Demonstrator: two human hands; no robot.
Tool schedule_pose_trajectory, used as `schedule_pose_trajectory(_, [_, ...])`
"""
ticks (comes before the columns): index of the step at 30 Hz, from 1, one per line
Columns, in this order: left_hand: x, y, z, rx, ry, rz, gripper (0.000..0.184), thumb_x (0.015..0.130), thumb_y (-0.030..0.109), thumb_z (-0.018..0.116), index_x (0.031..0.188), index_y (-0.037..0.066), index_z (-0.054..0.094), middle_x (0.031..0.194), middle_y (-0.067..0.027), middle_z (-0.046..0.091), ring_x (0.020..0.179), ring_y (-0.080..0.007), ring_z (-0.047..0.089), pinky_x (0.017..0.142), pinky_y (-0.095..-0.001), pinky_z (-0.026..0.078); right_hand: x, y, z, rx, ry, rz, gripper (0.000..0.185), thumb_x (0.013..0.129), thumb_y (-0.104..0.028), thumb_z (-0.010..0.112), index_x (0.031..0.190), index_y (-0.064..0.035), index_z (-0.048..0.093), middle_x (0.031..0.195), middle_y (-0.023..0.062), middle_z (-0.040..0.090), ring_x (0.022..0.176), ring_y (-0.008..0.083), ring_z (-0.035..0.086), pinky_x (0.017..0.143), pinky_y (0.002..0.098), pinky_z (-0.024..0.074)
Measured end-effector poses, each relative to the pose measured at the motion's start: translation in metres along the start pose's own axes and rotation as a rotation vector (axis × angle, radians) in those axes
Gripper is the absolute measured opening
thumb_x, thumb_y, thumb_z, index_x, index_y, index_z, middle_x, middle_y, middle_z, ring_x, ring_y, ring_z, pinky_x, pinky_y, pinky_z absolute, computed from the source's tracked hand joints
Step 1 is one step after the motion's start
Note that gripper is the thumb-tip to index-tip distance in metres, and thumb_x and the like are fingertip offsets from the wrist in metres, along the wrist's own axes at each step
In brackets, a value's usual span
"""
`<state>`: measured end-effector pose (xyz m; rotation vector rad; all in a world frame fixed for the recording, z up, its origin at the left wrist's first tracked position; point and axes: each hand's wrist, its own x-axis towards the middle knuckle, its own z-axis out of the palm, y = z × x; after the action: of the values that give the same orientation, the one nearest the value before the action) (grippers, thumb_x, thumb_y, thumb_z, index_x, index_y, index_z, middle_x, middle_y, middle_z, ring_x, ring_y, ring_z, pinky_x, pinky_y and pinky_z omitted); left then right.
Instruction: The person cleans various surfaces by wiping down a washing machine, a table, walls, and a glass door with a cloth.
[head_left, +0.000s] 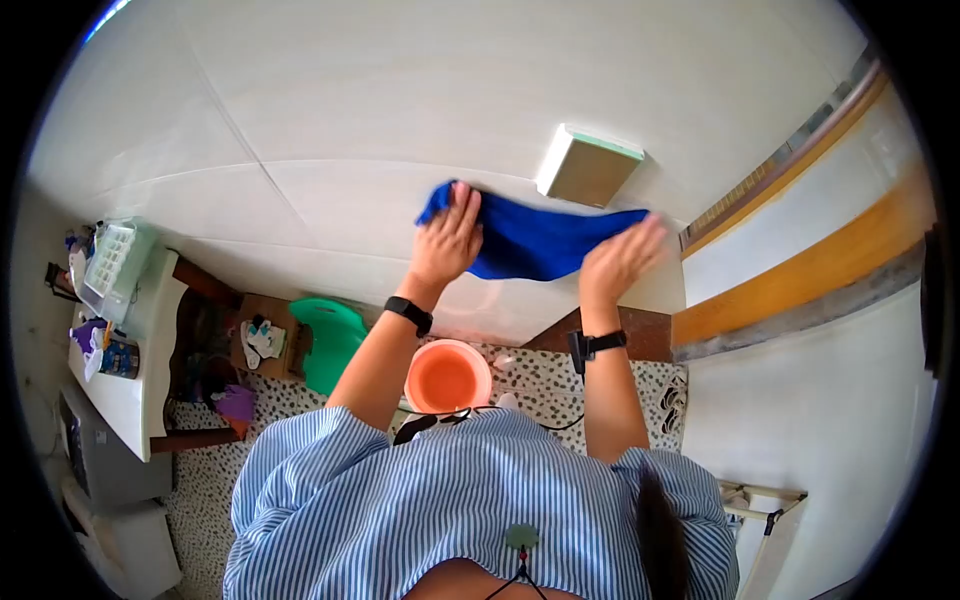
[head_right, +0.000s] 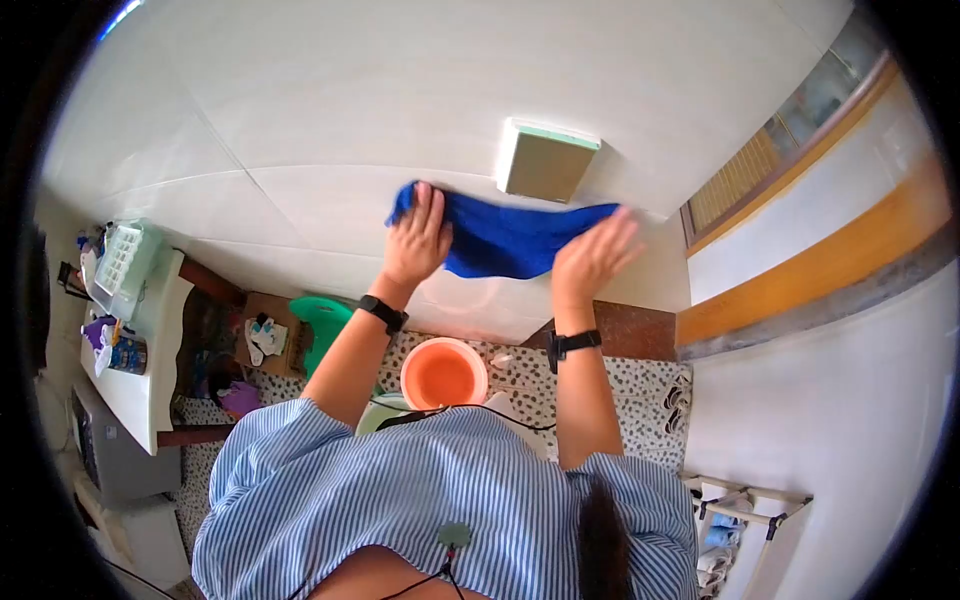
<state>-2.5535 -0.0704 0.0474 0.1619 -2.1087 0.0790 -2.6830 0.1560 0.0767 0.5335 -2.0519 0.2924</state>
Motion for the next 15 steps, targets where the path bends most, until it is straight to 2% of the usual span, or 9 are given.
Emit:
schedule_pose_trajectory(1, [0.016, -0.007, -0.018, 0.011, -0.044, 0.009, 0.061, 0.089, 0.027, 0.06, 0.141, 0.001, 0.046, 0.149, -0.022, 0.039, 0.128, -0.0356, 0.049, 0.104, -0.0449, 0.039, 0.002, -0.008, -0.009, 0.163, 0.064, 0.097, 0.047, 0.098, -0.011, 0.04, 0.138, 0.0144, 0.033, 0.156, 0.03, 0.015, 0.146, 0.042, 0.015, 0.118, 0.0548, 0.0105])
schedule_pose_trajectory(4, [0.069, 0.001, -0.06, -0.22, -0.055, -0.07, 0.074, 0.092, 0.04, 0.056, 0.147, -0.005, 0.032, 0.155, -0.0257, 0.026, 0.143, -0.0407, 0.026, 0.115, -0.0496, 0.022, 0.033, -0.059, -0.043, 0.71, 0.24, 0.338, 0.06, 0.101, -0.013, 0.034, 0.148, 0.0137, 0.009, 0.159, 0.0285, -0.002, 0.148, 0.0413, 0.003, 0.119, 0.0492, 0.0042])
schedule_pose_trajectory(5, [0.079, 0.008, -0.067, -0.231, -0.017, -0.118, 0.074, 0.093, 0.039, 0.056, 0.146, -0.006, 0.031, 0.155, -0.027, 0.024, 0.143, -0.0408, 0.026, 0.115, -0.0507, 0.022, 0.039, -0.084, -0.056, 0.906, 0.27, 0.393, 0.062, 0.101, -0.014, 0.032, 0.149, 0.0131, 0.002, 0.159, 0.0279, -0.006, 0.148, 0.0408, -0.001, 0.119, 0.0488, 0.0034])
schedule_pose_trajectory(7, [0.084, 0.004, -0.059, -0.127, 0.028, -0.139, 0.076, 0.093, 0.033, 0.058, 0.148, -0.009, 0.025, 0.155, -0.0318, 0.018, 0.143, -0.0462, 0.021, 0.116, -0.0533, 0.018, 0.035, -0.115, -0.052, 0.87, 0.358, 0.044, 0.065, 0.102, -0.018, 0.033, 0.148, 0.0136, 0.0, 0.157, 0.0312, -0.013, 0.147, 0.0443, -0.007, 0.118, 0.0515, 0.0002])
schedule_pose_trajectory(8, [0.081, -0.005, -0.052, -0.068, 0.096, -0.14, 0.07, 0.094, 0.033, 0.057, 0.145, -0.007, 0.032, 0.155, -0.0276, 0.024, 0.142, -0.0407, 0.027, 0.115, -0.0517, 0.022, 0.033, -0.129, -0.049, 0.823, 0.359, -0.087, 0.067, 0.102, -0.018, 0.036, 0.148, 0.0136, 0.001, 0.156, 0.0337, -0.013, 0.146, 0.0466, -0.008, 0.117, 0.0533, -0.0005])
schedule_pose_trajectory(10, [0.075, -0.03, -0.048, -0.117, 0.134, -0.209, 0.071, 0.095, 0.032, 0.056, 0.147, -0.008, 0.029, 0.155, -0.0288, 0.022, 0.143, -0.0418, 0.025, 0.115, -0.0517, 0.021, 0.058, -0.159, -0.051, 0.75, 0.403, -0.263, 0.067, 0.1, -0.018, 0.041, 0.146, 0.0153, 0.006, 0.153, 0.0386, -0.011, 0.144, 0.0512, -0.008, 0.116, 0.0572, -0.001])
schedule_pose_trajectory(11, [0.072, -0.042, -0.052, -0.154, 0.118, -0.272, 0.072, 0.095, 0.031, 0.056, 0.147, -0.008, 0.027, 0.156, -0.0302, 0.019, 0.144, -0.043, 0.022, 0.116, -0.0516, 0.019, 0.089, -0.172, -0.066, 0.769, 0.43, -0.215, 0.061, 0.099, -0.018, 0.044, 0.14, 0.017, 0.016, 0.152, 0.0403, -0.007, 0.143, 0.0535, -0.003, 0.115, 0.0591, 0.002])
schedule_pose_trajectory(13, [0.094, -0.064, -0.069, -0.177, 0.289, -0.401, 0.072, 0.097, 0.03, 0.052, 0.149, -0.009, 0.019, 0.157, -0.0324, 0.009, 0.146, -0.0448, 0.012, 0.118, -0.0509, 0.013, 0.158, -0.2, -0.093, 0.847, 0.478, -0.029, 0.047, 0.096, -0.017, 0.049, 0.123, 0.0202, 0.038, 0.15, 0.043, 0.006, 0.139, 0.0581, 0.013, 0.113, 0.0626, 0.0108])
schedule_pose_trajectory(15, [0.125, -0.087, -0.1, -0.244, 0.398, -0.489, 0.069, 0.1, 0.027, 0.046, 0.15, -0.009, 0.014, 0.157, -0.0328, 0.001, 0.147, -0.0453, 0.003, 0.119, -0.0502, 0.007, 0.227, -0.219, -0.092, 0.52, 0.653, 0.137, 0.049, 0.094, -0.017, 0.052, 0.125, 0.0195, 0.04, 0.148, 0.0406, 0.017, 0.137, 0.0544, 0.022, 0.112, 0.063, 0.0164])
